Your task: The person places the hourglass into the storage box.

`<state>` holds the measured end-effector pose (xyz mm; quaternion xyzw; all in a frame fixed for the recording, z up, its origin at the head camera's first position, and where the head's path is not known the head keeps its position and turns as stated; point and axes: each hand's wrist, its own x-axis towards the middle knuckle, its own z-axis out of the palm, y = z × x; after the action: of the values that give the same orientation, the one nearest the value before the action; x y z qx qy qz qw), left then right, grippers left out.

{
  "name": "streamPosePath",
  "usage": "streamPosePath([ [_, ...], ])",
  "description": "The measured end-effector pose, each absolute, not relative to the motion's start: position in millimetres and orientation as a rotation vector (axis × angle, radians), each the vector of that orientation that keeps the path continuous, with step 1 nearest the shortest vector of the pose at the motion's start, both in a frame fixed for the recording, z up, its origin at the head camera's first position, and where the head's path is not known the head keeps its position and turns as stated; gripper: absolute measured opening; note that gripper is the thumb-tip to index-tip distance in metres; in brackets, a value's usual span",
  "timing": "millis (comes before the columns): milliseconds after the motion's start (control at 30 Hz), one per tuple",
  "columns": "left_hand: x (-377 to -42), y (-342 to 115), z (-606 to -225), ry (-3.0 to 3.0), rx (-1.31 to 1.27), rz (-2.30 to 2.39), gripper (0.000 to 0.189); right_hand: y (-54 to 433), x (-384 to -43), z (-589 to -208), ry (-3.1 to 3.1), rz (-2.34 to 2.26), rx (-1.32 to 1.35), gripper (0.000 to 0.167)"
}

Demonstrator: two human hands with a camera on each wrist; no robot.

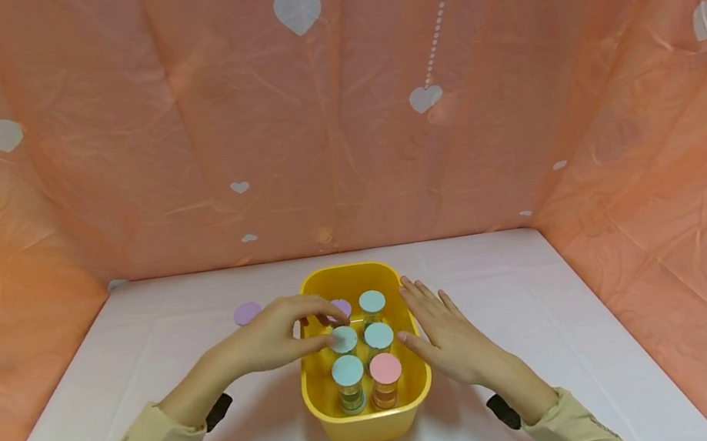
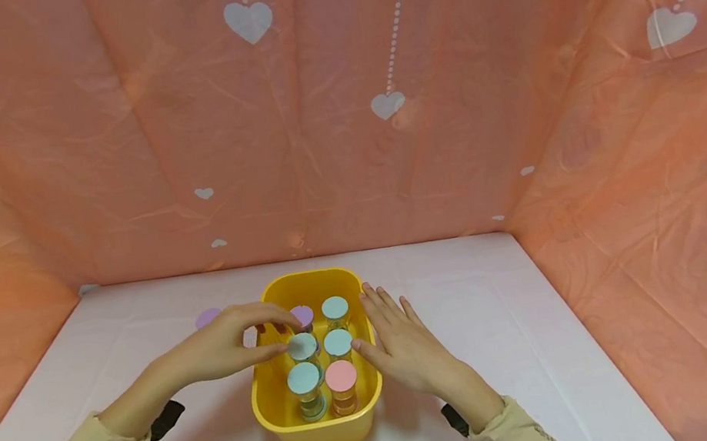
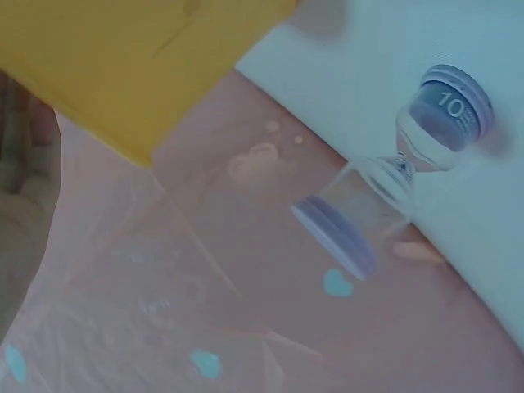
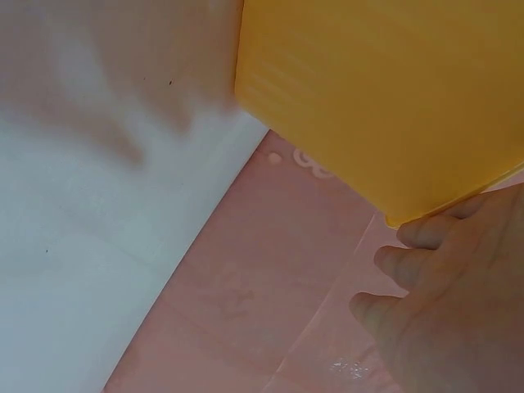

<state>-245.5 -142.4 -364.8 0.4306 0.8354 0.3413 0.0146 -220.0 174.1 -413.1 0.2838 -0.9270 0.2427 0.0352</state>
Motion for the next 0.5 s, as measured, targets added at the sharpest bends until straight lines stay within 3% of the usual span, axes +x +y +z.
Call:
streamPosePath([
  [500, -248, -200, -383, 2.929, 0.975, 1.446, 0.032, 173, -219, -413, -2.846, 0.758, 0.872, 0.075],
])
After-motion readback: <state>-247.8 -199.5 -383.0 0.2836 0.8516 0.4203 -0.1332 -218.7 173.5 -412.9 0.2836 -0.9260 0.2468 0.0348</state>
